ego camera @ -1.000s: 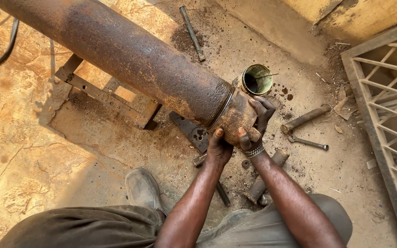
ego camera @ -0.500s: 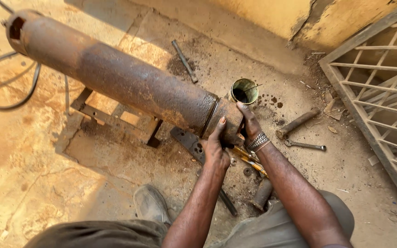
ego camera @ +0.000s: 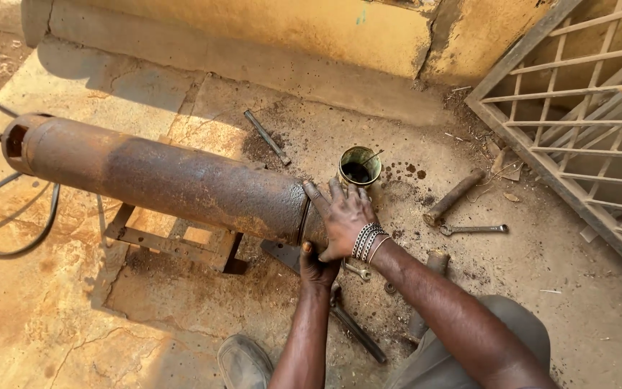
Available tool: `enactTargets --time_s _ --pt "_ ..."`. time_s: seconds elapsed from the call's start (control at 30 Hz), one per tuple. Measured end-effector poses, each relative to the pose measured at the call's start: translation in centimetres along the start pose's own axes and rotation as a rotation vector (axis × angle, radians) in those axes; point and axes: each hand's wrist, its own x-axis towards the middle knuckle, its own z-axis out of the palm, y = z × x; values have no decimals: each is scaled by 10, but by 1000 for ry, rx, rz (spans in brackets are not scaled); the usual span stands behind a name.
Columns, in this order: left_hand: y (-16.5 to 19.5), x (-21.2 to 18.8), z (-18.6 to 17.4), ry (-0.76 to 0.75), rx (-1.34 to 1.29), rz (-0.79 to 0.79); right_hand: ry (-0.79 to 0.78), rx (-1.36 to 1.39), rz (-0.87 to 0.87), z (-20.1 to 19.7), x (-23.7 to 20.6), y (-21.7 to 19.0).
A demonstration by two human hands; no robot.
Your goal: The person is repairing a large metal pipe. They use a hammer and chisel to remove a metal ring, then use a wrench to tighten a fitting onto the pipe. Finally, they use a hammer to secure the fitting in place.
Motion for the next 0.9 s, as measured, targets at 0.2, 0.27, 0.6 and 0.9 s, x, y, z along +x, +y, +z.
enactTargets --time_s 0.2,0.27,0.6,0.9 --pt "-6 16 91 849 170 24 -162 418 -137 -27 49 52" --pt "-10 23 115 900 87 80 -265 679 -229 -32 63 61" --pt "-2 8 -11 389 81 -6 195 -10 223 14 -10 -15" --pt "-18 6 53 728 377 153 -121 346 67 -13 39 40"
